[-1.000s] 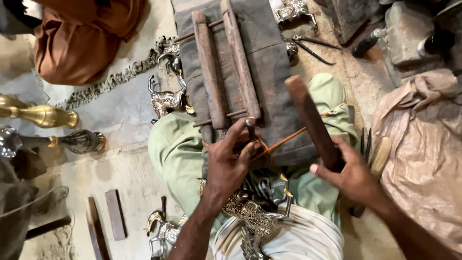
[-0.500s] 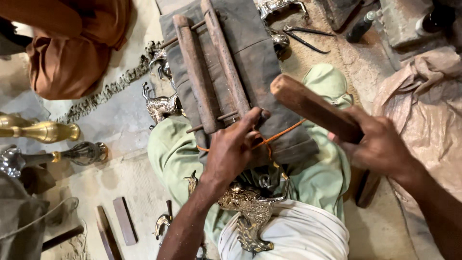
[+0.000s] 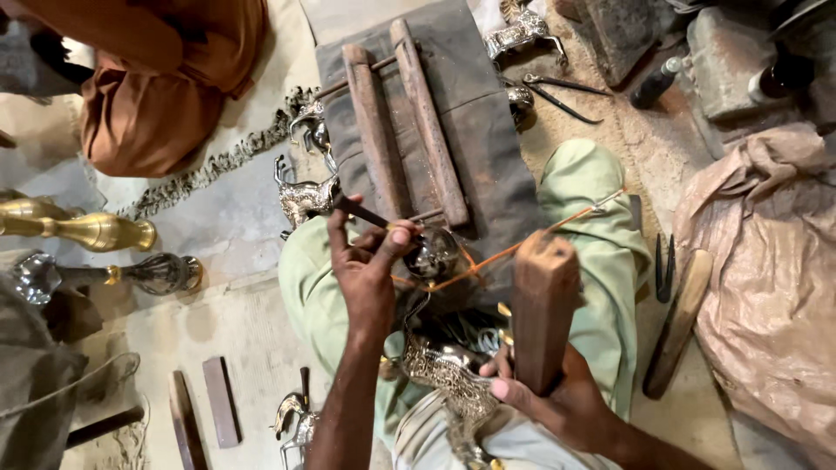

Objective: The person sits on the floor holding a small punch against an ornate silver animal figurine strapped to a lap board and repeatedly strikes the punch with a wooden mallet to shape the metal decoration, repositioning the punch and the figurine between strikes.

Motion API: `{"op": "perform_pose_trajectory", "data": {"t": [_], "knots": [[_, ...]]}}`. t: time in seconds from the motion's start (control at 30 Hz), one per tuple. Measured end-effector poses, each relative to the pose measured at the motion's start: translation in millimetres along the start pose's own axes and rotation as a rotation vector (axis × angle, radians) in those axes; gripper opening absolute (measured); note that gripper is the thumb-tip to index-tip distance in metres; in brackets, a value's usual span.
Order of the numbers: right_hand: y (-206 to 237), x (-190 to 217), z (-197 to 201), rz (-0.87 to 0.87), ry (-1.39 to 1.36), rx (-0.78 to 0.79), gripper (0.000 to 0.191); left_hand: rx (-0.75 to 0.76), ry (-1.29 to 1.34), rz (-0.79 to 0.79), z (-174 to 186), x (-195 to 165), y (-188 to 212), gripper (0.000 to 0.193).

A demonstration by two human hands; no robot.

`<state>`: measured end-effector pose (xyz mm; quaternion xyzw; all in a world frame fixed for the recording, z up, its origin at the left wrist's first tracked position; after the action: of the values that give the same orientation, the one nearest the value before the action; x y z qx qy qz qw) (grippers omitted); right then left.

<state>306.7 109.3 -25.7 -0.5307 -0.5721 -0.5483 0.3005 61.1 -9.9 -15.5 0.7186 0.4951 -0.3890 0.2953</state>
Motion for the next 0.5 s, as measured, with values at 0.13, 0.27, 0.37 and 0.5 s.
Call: {"op": "perform_pose_trajectory", "data": {"t": [0.13, 0.27, 0.37, 0.5], "knots": [[-26, 33, 2, 0.048, 0.086, -0.026, 0.017, -0.099, -0.042, -0.101, 8, -8, -7, 0.068], [-47, 60, -2, 0.158, 0.035, -0.087, 0.025, -0.141, -0.031, -0.133, 1, 0, -33, 0.071], [-54, 67, 0, 0.163, -0.082, -0.171, 0.027, -0.106, -0.026, -0.082, -12, 14, -47, 0.068], [-57, 65, 1, 0.228, -0.137, -0.189, 0.029, -0.088, -0.055, -0.048, -20, 20, -62, 0.067]]}}
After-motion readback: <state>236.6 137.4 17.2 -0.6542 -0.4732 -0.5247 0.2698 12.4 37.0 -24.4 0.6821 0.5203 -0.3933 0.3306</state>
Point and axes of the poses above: each hand's wrist, its own y-axis away from the middle knuckle, its own z-axis out of the back of the hand, x = y × z, the point moved 4 cm from there along -y, towards the middle knuckle, and after that the axes turned 12 degrees about y, right-handed, at the moved point
